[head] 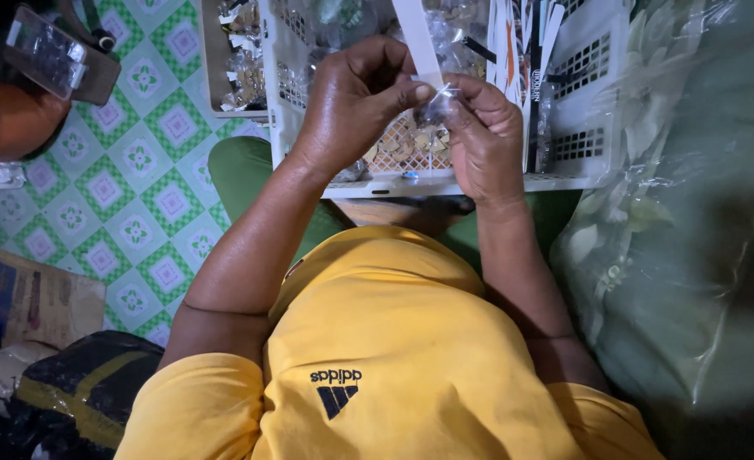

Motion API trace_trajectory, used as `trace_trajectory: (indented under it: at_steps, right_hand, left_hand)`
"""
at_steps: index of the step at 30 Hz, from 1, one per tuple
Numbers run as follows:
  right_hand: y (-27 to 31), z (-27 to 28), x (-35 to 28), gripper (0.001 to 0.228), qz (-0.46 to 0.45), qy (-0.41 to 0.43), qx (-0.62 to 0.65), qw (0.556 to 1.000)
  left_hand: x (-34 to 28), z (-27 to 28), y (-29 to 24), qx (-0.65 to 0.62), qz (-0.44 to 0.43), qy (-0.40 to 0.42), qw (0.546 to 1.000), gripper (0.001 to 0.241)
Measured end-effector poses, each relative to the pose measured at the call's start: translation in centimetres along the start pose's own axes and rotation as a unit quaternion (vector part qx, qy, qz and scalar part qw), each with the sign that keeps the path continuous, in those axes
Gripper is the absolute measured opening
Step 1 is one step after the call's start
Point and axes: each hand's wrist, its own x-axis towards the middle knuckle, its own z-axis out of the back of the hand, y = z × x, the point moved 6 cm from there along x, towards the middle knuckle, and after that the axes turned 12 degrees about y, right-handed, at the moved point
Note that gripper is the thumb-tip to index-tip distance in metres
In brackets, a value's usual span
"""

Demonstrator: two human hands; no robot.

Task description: Sorting and inspecting small mechanical parts and labels from a plastic basket, occasionally using a small stapler to attach labels.

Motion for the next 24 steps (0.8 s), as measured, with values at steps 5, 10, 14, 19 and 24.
trace_trajectory:
  at_steps: [5,10,14,19,24]
  right_hand:
    - [0.4,-0.2,0.1,0.024,-0.003,0.003,-0.011,1.000]
    - [0.5,0.3,0.3,0.023,0.016,-0.011,-0.035,0.999]
    - [0.6,0.6,0.3,0.026,0.018,-0.023,-0.020,0.999]
    - [0.5,1.0,0.3,0.023,0.014,-0.038,-0.002,0.999]
    - [0.8,1.1,0.4,0.028,0.010,-0.060,-0.033,0.998]
  left_hand:
    - [0.0,0.0,-0.3,0.028,-0.016,-0.007,0.999,0.016]
    - [-0.1,0.4,-0.1,0.003,-0.017,-0.015,1.000,0.009]
    - [-0.2,0.8,0.1,-0.043,-0.001,-0.025,0.999,0.005]
    - [-0.2,1.1,0.7,-0.169,0.016,-0.039,0.985,0.005]
    - [-0.2,1.3,0.2,-0.233,-0.020,-0.052,0.971,0.011]
